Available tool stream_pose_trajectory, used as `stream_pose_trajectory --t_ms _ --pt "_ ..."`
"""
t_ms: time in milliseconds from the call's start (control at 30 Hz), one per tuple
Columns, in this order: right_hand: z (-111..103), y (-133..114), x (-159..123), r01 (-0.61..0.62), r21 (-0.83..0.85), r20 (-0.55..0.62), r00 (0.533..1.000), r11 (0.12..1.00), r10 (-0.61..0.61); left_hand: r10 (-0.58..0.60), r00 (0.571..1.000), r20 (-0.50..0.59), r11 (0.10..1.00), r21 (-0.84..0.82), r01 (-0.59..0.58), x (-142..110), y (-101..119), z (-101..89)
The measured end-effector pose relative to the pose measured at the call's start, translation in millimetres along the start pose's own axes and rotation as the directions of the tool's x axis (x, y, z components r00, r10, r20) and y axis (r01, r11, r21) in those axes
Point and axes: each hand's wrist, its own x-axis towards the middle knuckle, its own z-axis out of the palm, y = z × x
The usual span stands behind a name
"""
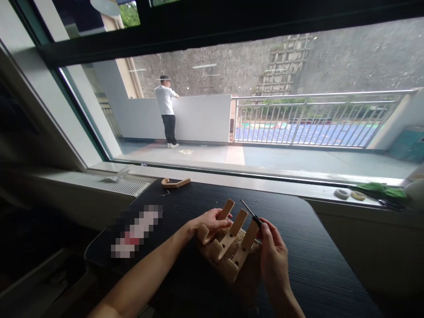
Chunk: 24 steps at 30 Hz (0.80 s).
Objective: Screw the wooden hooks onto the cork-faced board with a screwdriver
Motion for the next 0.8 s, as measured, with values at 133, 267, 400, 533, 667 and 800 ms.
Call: stream_pose_trajectory --t_ms 133,267,400,533,667,800 --pt "-1.1 -17.0 18.7 0.082 -0.050 0.057 0.995 0.995 -0.080 0.102 0.982 -0.157 0.994 -0.030 -0.108 -13.0 4.2 -4.4" --pt "-4.2 -42.2 37.3 0.241 -0.175 0.127 0.967 0.955 -0.220 0.261 0.826 -0.499 0.964 0.092 -0.249 -17.7 19.4 -34.9" --pt "-4.3 -37.9 38.3 0.246 -0.398 0.186 0.965 0.884 -0.184 0.406 0.685 -0.604 0.913 0.253 -0.319 -15.0 23.3 -52.4" --pt "0.6 -15.0 33.5 0.268 -0.493 0.183 0.962 0.828 -0.203 0.479 0.665 -0.573 0.878 0.326 -0.352 -12.3 15.9 -56.0" --pt "9.4 -4.4 36.9 0.313 -0.552 0.234 0.948 0.773 -0.216 0.483 0.653 -0.583 0.875 0.298 -0.381 -11.5 5.9 -59.6" --pt "13.5 5.6 44.5 0.338 -0.568 0.246 0.940 0.750 -0.237 0.280 0.732 -0.621 0.917 -0.052 -0.395 -6.9 -16.5 -52.3"
